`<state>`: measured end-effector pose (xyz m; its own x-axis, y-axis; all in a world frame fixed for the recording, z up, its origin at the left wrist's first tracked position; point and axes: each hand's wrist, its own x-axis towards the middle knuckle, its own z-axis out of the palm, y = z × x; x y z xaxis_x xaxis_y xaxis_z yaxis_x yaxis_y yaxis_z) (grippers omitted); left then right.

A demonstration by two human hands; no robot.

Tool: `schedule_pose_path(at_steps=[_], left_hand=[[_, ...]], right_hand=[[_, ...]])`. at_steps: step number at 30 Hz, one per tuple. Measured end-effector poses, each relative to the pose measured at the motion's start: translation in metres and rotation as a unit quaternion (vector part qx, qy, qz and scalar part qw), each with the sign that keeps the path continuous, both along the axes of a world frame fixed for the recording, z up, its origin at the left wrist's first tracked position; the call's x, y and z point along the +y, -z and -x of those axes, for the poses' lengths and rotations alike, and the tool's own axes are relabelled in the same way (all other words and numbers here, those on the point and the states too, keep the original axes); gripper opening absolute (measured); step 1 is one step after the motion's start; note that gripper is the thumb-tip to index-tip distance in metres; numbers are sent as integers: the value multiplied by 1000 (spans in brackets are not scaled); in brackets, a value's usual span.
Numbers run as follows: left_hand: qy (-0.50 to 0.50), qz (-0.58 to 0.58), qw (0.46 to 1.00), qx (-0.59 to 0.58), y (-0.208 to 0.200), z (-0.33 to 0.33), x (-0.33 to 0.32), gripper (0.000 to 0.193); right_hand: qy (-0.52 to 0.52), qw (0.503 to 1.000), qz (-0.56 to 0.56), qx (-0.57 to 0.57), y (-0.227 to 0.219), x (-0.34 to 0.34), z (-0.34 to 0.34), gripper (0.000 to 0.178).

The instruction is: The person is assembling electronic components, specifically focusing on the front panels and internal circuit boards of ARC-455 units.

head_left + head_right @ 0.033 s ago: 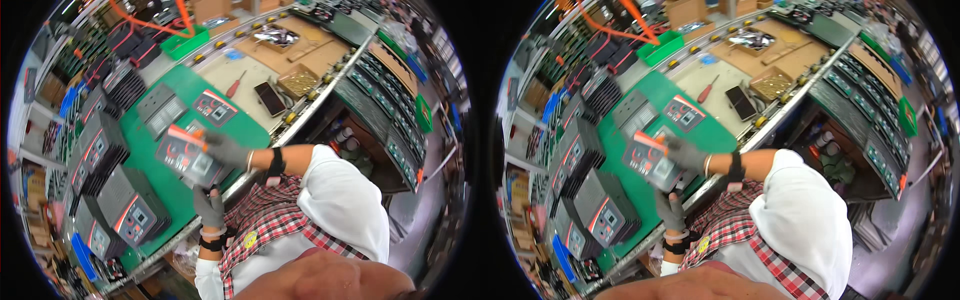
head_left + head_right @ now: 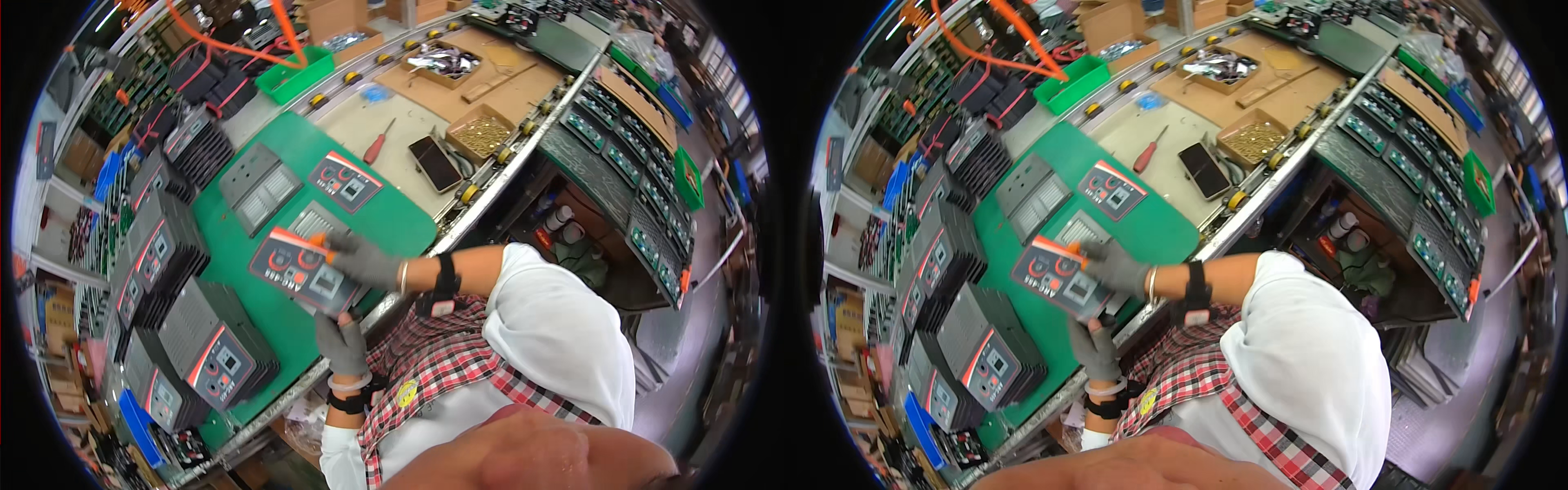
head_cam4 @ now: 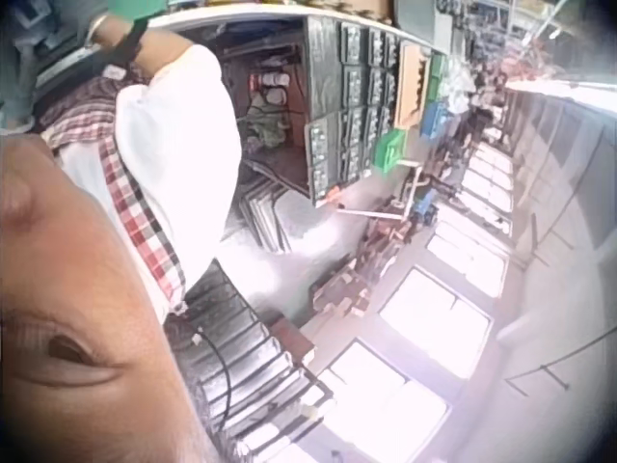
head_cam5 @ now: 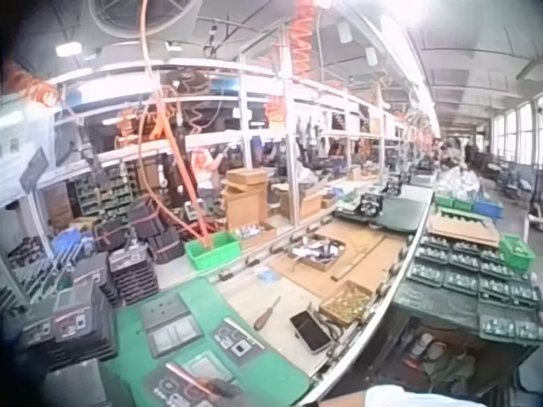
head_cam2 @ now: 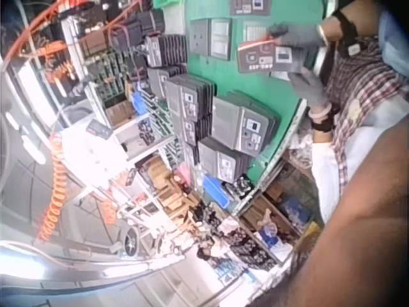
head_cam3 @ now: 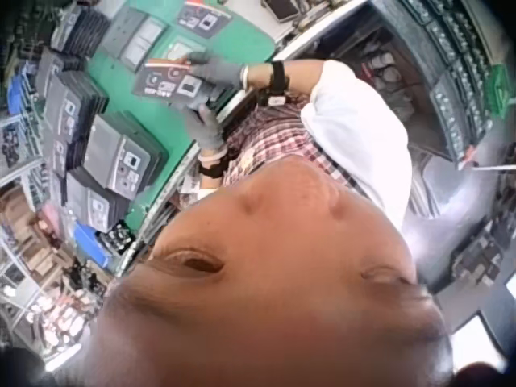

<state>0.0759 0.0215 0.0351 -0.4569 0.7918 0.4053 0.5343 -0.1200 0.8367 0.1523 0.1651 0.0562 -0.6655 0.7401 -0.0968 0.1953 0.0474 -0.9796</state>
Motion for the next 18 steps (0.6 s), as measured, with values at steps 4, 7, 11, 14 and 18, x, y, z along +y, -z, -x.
schedule_pose_path(at_steps=[4, 7, 11, 14, 18], left_hand=[[2, 29, 1000, 5, -19, -8, -7, 18], [89, 22, 991, 98, -17, -5, -7, 16], [97, 46, 991, 78, -26, -4, -14, 18], [129, 88, 971, -179, -21, -6, -19, 17], [124, 99, 973, -168, -24, -7, -18, 15]], right_hand=[[-87, 972, 31, 214, 22, -32, 4, 43], [-155, 953, 86, 244, 32, -50, 3, 44], [-242, 900, 309, 190, 19, -58, -4, 49], [-363, 815, 432, 130, 19, -49, -11, 52], [-369, 792, 470, 127, 23, -53, -9, 55]])
